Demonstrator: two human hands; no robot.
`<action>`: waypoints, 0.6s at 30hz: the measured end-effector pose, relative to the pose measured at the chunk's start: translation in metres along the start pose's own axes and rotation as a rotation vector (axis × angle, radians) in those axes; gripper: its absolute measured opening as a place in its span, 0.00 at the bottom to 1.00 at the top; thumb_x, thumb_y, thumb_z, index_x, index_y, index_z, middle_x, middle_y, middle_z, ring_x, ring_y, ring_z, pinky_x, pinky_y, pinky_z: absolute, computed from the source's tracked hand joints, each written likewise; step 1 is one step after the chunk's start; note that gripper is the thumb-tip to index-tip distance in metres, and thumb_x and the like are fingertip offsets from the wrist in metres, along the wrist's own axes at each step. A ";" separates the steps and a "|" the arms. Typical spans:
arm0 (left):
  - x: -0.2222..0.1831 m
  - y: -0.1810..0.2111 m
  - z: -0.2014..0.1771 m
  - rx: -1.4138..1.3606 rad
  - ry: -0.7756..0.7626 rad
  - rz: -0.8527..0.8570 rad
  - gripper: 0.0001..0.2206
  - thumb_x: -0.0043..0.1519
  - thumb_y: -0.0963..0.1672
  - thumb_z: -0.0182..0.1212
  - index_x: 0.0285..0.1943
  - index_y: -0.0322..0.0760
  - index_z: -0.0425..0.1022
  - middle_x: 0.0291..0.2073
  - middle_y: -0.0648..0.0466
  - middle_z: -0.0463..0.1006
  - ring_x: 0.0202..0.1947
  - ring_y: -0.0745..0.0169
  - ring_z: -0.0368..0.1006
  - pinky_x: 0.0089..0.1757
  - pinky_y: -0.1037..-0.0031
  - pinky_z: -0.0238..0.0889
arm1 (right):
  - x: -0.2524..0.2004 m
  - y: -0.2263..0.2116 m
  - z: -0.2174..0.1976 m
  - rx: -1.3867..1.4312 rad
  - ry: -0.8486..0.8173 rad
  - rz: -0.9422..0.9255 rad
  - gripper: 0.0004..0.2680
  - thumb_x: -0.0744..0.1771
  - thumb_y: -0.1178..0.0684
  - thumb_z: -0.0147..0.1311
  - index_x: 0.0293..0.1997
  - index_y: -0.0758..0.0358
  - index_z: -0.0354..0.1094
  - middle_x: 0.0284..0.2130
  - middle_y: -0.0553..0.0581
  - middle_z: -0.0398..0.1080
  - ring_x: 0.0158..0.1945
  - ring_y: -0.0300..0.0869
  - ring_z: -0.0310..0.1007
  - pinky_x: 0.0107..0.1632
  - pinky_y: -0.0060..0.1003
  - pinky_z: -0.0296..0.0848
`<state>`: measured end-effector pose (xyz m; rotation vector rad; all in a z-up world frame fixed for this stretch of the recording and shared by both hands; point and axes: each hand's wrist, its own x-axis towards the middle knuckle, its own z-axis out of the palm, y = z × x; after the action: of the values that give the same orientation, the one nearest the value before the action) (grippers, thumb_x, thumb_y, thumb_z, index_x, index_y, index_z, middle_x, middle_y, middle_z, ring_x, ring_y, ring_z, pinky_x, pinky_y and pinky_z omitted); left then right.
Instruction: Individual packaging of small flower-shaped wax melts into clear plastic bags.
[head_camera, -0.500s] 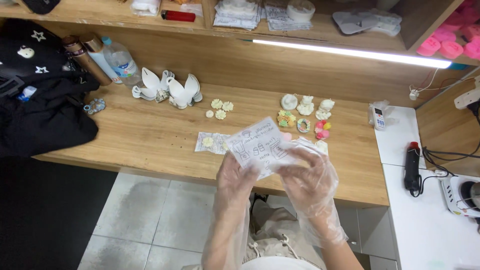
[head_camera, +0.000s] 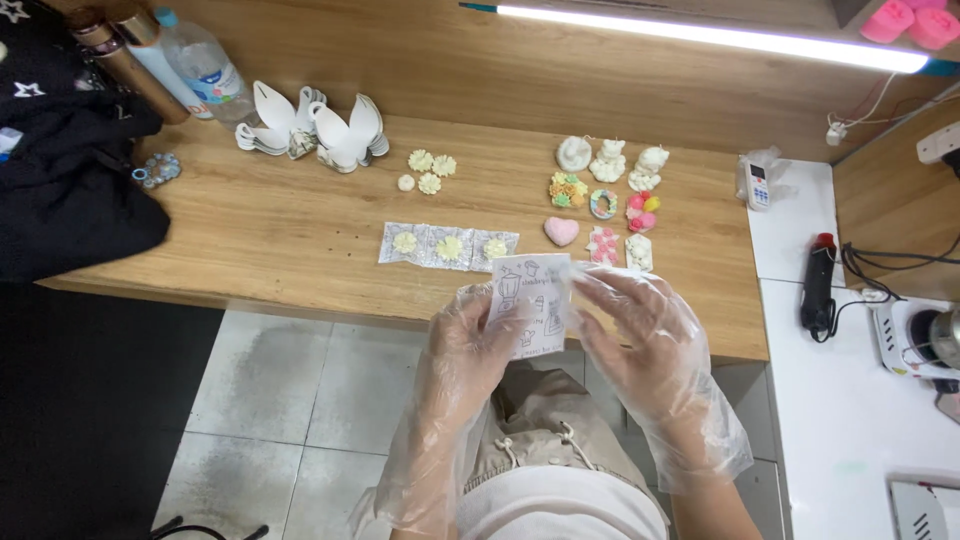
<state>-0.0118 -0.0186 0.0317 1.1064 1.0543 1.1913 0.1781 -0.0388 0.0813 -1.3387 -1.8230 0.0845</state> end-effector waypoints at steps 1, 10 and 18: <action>-0.002 0.003 0.000 0.089 -0.040 -0.025 0.09 0.64 0.39 0.63 0.50 0.28 0.81 0.38 0.51 0.86 0.38 0.73 0.77 0.40 0.78 0.73 | 0.004 -0.004 0.000 -0.092 -0.077 -0.021 0.11 0.64 0.55 0.64 0.51 0.58 0.77 0.48 0.58 0.77 0.50 0.50 0.77 0.54 0.43 0.75; -0.013 0.009 0.008 0.539 -0.107 0.437 0.05 0.64 0.39 0.60 0.47 0.30 0.75 0.39 0.45 0.79 0.42 0.48 0.77 0.41 0.63 0.70 | -0.009 0.010 0.006 -0.100 -0.132 -0.087 0.12 0.63 0.55 0.65 0.50 0.54 0.78 0.45 0.54 0.78 0.48 0.49 0.77 0.52 0.43 0.76; -0.011 0.006 0.005 0.740 -0.215 0.424 0.05 0.61 0.40 0.61 0.43 0.31 0.76 0.40 0.42 0.77 0.45 0.38 0.73 0.44 0.54 0.66 | -0.015 0.022 0.008 -0.008 -0.174 -0.163 0.10 0.62 0.54 0.66 0.46 0.57 0.76 0.40 0.54 0.78 0.46 0.50 0.78 0.49 0.44 0.77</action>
<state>-0.0089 -0.0300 0.0384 2.0666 1.1541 0.9756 0.1905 -0.0380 0.0566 -1.2151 -2.0742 0.1097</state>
